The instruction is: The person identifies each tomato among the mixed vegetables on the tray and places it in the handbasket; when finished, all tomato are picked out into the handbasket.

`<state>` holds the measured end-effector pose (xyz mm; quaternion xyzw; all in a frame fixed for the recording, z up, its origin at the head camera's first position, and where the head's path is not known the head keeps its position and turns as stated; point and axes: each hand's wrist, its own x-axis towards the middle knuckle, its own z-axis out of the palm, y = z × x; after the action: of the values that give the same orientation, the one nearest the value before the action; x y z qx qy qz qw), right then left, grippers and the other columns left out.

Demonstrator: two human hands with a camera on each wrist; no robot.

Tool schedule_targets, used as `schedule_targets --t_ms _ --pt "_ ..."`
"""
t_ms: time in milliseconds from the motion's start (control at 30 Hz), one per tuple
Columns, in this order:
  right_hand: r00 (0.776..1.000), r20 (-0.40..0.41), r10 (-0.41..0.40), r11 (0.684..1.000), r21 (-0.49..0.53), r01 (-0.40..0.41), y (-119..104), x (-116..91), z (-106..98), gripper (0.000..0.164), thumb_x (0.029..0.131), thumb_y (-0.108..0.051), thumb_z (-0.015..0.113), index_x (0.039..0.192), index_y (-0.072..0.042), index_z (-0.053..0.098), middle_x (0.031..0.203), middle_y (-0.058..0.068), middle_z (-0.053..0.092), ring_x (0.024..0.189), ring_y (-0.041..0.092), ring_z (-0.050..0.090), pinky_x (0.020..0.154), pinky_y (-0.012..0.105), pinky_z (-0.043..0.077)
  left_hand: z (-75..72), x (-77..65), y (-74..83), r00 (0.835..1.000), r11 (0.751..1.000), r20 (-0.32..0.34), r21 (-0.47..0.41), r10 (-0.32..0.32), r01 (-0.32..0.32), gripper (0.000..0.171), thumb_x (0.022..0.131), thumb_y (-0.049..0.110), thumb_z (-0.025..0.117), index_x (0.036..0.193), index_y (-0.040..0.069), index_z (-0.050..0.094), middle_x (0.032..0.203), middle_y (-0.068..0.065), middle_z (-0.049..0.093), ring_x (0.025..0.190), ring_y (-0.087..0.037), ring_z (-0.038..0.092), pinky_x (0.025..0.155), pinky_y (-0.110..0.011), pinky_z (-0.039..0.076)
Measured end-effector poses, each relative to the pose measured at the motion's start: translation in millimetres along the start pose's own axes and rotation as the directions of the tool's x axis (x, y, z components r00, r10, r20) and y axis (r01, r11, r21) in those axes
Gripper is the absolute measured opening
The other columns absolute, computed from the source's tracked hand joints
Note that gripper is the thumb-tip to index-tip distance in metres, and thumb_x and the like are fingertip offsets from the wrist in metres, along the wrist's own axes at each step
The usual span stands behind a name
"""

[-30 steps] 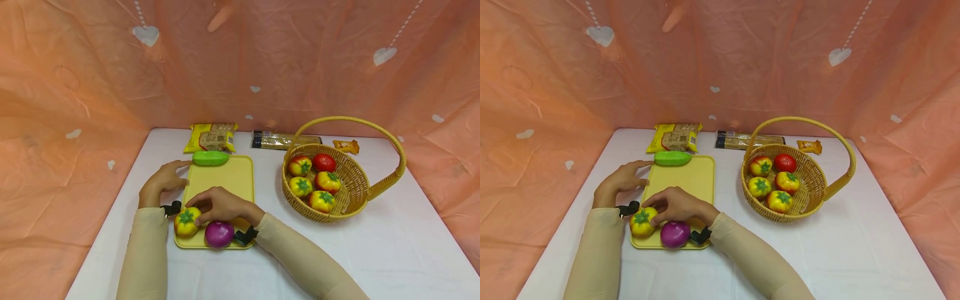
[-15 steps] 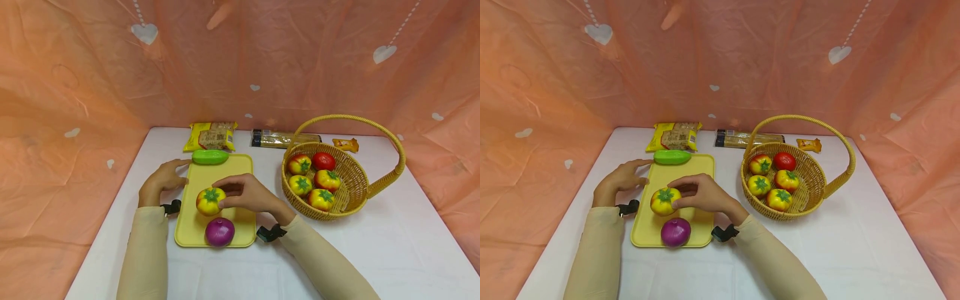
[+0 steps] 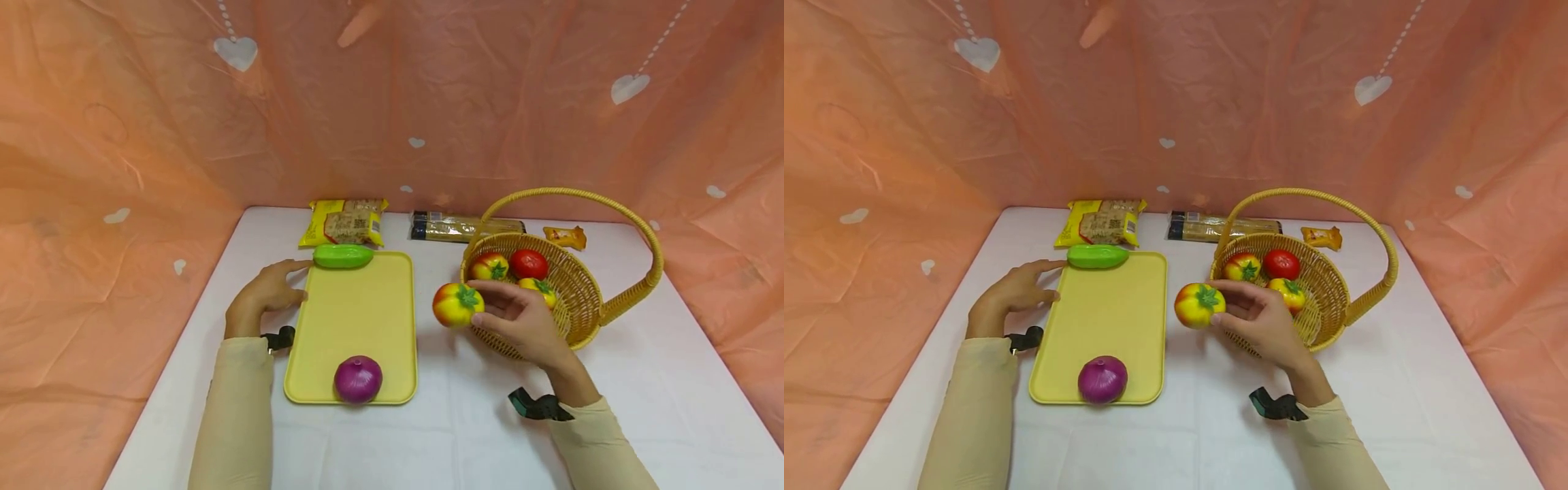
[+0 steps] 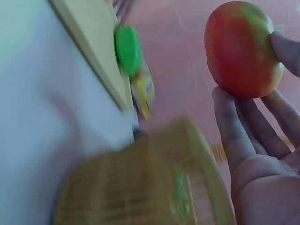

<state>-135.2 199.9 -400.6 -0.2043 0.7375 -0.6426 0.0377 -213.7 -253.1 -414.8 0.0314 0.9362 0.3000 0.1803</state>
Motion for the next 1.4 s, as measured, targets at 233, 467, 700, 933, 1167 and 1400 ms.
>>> schedule_targets --t_ms 233,467,700,933,1167,1400 --pt "0.992 -0.127 0.024 0.996 -0.086 -0.035 -4 -32 -39 0.044 0.096 0.011 0.075 0.139 0.009 0.067 0.131 -0.006 0.077 0.115 0.007 0.076 0.096 0.021 0.062 -0.6 -0.3 -1.2 1.0 1.0 -0.002 0.003 0.004 -0.004 0.076 0.097 0.015 0.072 0.168 0.011 0.045 0.175 -0.031 0.032 0.163 -0.056 0.023 0.131 -0.075 0.019" --pt "0.988 -0.142 0.057 0.989 -0.128 -0.076 -2 -46 -53 0.044 0.098 0.008 0.075 0.142 0.007 0.066 0.134 -0.012 0.076 0.117 0.003 0.075 0.093 0.019 0.063 0.2 -0.1 0.6 1.0 1.0 0.008 -0.016 -0.008 0.008 0.076 0.097 0.014 0.072 0.168 0.011 0.045 0.175 -0.03 0.03 0.164 -0.056 0.021 0.131 -0.075 0.018" --pt "0.981 -0.179 0.071 0.925 -0.356 -0.131 -1 -40 -52 0.044 0.098 -0.009 0.083 0.14 -0.003 0.071 0.135 0.008 0.075 0.111 -0.005 0.073 0.091 0.014 0.061 -0.3 0.0 -0.5 1.0 1.0 0.004 -0.008 -0.003 0.003 0.076 0.097 0.015 0.073 0.168 0.011 0.044 0.175 -0.031 0.03 0.163 -0.056 0.021 0.131 -0.076 0.018" --pt "0.975 -0.183 0.128 0.879 -0.435 -0.197 1 -23 -46 0.045 0.097 -0.016 0.086 0.138 -0.005 0.072 0.137 0.023 0.073 0.113 0.023 0.08 0.088 0.013 0.061 0.2 0.7 -2.1 1.0 1.0 0.001 -0.002 0.005 -0.005 0.076 0.097 0.015 0.073 0.168 0.011 0.045 0.175 -0.031 0.031 0.163 -0.056 0.023 0.131 -0.075 0.019" --pt "0.971 -0.169 0.168 0.863 -0.45 -0.228 -2 -18 -46 0.048 0.097 -0.021 0.085 0.14 -0.004 0.071 0.137 0.024 0.072 0.117 0.041 0.078 0.087 0.015 0.062 0.6 0.4 -2.3 1.0 1.0 0.002 0.002 0.007 -0.007 0.076 0.097 0.014 0.073 0.167 0.011 0.046 0.174 -0.031 0.032 0.162 -0.056 0.024 0.131 -0.075 0.02" --pt "0.966 -0.127 0.225 0.81 -0.527 -0.258 -14 -29 -62 0.053 0.095 -0.023 0.088 0.14 0.001 0.071 0.136 0.026 0.074 0.111 0.035 0.081 0.082 0.016 0.063 0.2 0.2 -2.3 1.0 1.0 -0.001 0.005 0.006 -0.006 0.075 0.097 0.014 0.072 0.167 0.011 0.046 0.174 -0.031 0.032 0.162 -0.056 0.025 0.131 -0.074 0.02"
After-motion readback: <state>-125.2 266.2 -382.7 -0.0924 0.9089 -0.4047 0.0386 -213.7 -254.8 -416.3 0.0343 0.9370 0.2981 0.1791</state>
